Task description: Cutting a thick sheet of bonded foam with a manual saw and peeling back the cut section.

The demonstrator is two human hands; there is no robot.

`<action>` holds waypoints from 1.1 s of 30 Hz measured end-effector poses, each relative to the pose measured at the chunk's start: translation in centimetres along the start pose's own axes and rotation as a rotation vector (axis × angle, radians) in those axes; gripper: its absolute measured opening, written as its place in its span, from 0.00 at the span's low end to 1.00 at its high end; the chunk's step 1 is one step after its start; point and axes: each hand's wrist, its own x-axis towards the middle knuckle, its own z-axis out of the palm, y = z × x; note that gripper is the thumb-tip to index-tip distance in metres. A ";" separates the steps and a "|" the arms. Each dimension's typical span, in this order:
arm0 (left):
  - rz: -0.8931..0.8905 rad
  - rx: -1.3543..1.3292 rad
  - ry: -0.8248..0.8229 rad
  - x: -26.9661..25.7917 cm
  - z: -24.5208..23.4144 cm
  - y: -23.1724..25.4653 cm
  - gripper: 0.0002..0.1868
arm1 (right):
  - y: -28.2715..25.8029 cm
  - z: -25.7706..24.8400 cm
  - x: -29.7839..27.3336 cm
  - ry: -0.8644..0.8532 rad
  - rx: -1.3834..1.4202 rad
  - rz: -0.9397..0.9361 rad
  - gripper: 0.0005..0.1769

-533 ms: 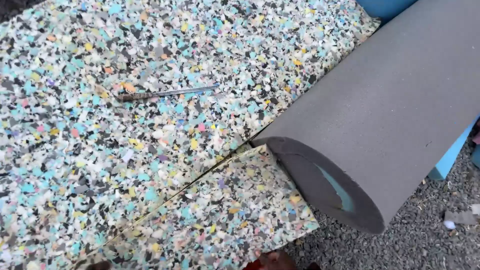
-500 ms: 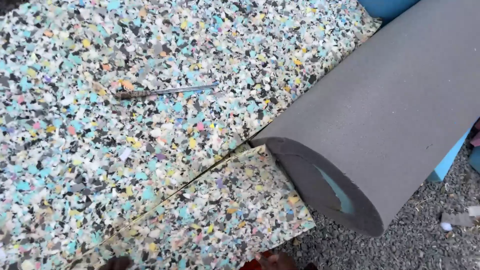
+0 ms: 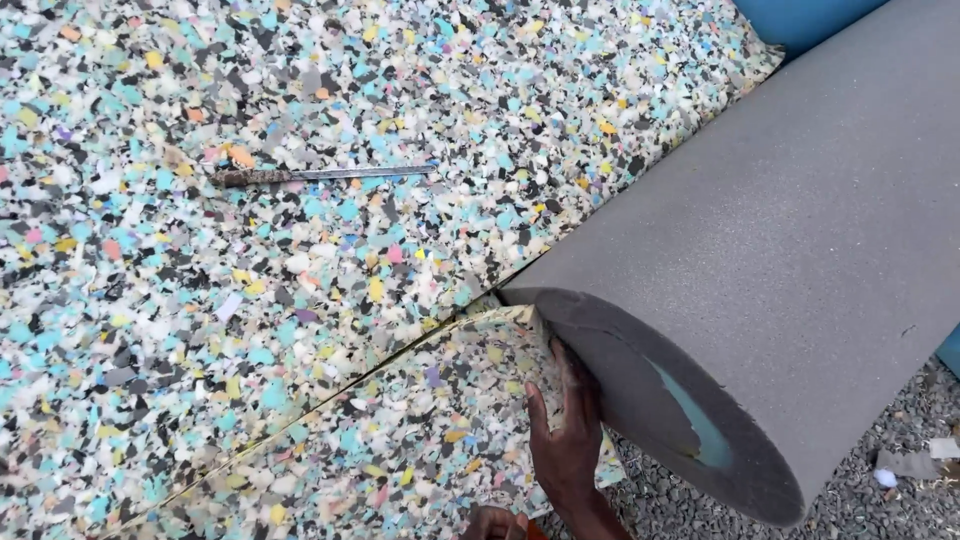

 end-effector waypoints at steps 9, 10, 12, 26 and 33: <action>0.713 0.251 0.250 -1.0 -10.6 16.7 0.08 | -1.0 4.7 1.9 0.071 0.065 0.229 0.27; 0.930 0.294 0.297 0.2 -10.6 18.5 0.13 | -0.9 5.3 1.9 0.106 0.076 0.167 0.26; 1.145 0.333 0.324 2.5 -9.7 21.3 0.19 | -1.1 5.6 1.3 0.140 0.073 0.114 0.24; 1.224 0.692 0.323 7.4 -9.5 25.9 0.13 | -1.1 7.3 0.6 0.064 0.037 -0.057 0.34; 1.249 0.546 0.361 7.5 -8.0 24.1 0.08 | 1.6 9.2 0.5 0.082 0.061 -0.245 0.28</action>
